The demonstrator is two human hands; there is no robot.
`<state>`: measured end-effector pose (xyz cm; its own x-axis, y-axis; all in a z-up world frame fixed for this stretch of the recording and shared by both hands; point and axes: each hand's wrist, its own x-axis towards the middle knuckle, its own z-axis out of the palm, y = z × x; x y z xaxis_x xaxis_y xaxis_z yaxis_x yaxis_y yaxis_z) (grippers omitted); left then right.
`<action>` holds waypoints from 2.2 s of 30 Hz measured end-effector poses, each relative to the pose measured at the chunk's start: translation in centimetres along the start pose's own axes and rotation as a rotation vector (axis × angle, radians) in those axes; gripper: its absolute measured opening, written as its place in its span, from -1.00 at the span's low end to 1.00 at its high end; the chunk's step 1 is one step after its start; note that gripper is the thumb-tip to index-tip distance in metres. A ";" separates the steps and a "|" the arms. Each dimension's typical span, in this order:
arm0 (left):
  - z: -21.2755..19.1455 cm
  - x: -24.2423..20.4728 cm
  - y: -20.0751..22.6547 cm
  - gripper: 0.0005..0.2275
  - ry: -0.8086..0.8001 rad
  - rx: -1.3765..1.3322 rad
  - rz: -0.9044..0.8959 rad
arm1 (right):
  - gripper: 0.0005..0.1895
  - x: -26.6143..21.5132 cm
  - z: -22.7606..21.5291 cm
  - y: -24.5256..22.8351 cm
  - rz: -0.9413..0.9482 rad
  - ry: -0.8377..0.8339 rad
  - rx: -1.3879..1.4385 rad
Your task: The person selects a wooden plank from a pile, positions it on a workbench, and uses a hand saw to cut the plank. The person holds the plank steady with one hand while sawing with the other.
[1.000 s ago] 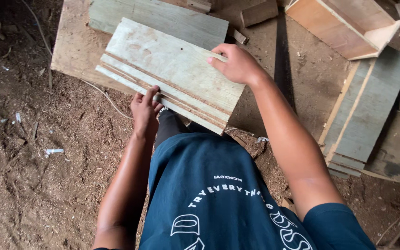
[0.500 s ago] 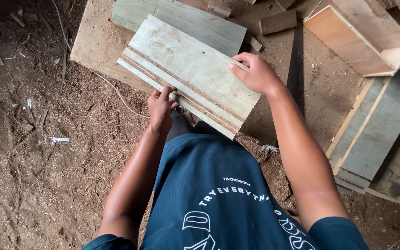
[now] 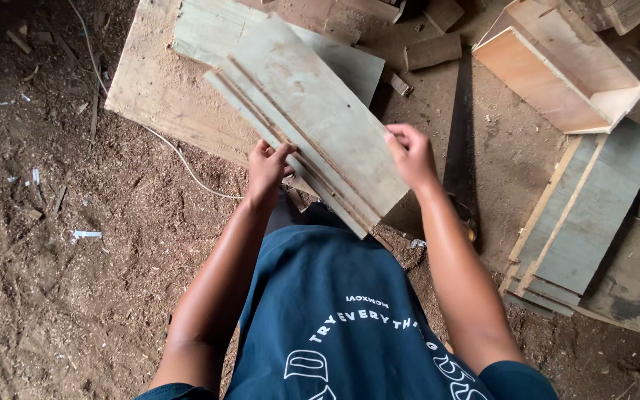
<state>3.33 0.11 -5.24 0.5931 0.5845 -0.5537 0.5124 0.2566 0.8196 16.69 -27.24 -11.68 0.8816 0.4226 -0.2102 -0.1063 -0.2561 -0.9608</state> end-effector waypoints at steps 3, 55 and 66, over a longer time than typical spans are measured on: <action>1.5 1.7 -0.4 -0.74 -0.064 0.148 0.011 | -0.78 -1.8 1.0 5.2 0.090 0.179 0.015; 1.3 4.6 -3.6 -0.52 -0.352 1.241 0.310 | -0.90 -9.9 3.8 9.3 0.048 0.694 0.224; 3.5 1.2 -4.9 -0.45 -0.178 1.158 0.299 | -0.64 -19.5 4.6 12.0 0.256 0.647 0.535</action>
<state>3.75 -3.14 -10.41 0.8135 0.3659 -0.4521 0.5395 -0.7651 0.3516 -3.84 -34.55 -19.92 0.8716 -0.2093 -0.4434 -0.3952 0.2354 -0.8879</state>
